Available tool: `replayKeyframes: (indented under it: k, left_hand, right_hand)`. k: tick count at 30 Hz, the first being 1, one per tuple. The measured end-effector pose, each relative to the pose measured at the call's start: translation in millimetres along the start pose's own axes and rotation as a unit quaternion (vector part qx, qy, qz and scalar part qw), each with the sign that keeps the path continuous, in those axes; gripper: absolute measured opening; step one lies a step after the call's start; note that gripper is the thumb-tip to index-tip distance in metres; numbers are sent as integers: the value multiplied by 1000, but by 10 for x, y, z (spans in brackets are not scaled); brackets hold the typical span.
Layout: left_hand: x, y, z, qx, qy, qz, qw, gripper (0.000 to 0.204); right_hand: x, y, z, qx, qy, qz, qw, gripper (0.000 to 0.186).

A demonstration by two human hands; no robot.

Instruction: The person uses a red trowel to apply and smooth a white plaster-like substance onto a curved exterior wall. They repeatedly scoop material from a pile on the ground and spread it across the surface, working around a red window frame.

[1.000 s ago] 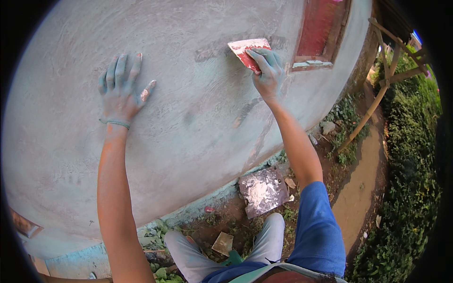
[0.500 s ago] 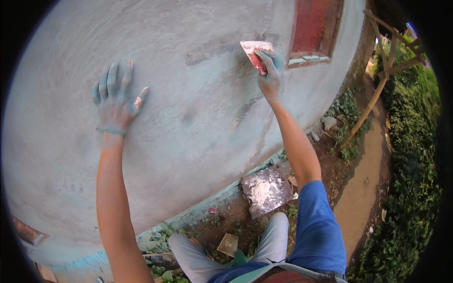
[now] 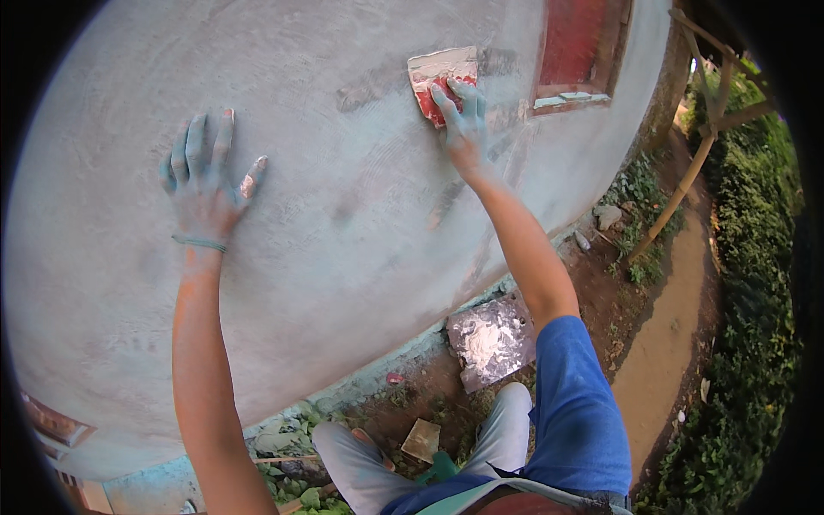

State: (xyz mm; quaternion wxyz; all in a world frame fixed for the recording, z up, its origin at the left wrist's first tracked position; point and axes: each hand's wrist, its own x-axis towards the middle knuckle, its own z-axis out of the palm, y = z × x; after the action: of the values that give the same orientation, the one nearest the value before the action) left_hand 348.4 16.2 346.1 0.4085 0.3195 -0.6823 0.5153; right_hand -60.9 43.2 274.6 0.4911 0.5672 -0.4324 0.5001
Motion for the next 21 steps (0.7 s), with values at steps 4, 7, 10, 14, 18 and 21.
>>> replayKeyframes:
  k: [4,7,10,14,18,21]
  left_hand:
    - [4,8,33,-4,10,0,1000,74]
    - [-17,-38,23,3,-1,2,1000,74]
    - [2,-21,49,-2,15,1,1000,75]
    - [-12,-6,44,2,2,-3,1000,76]
    - [-28,-23,23,2,-16,-3,1000,77]
    - [-43,-32,58,-5,-13,-4,1000,79]
  right_hand:
    - [-154,-73,-277,16,-54,8,998,59]
    - [-19,-110,-616,64,-78,35,994,57]
    - [303,110,-743,92,8,186,978,40]
    - [606,303,-667,89,49,265,959,27]
    - [629,47,-587,26,-13,280,960,28]
    - [565,-83,-537,56,7,257,965,29]
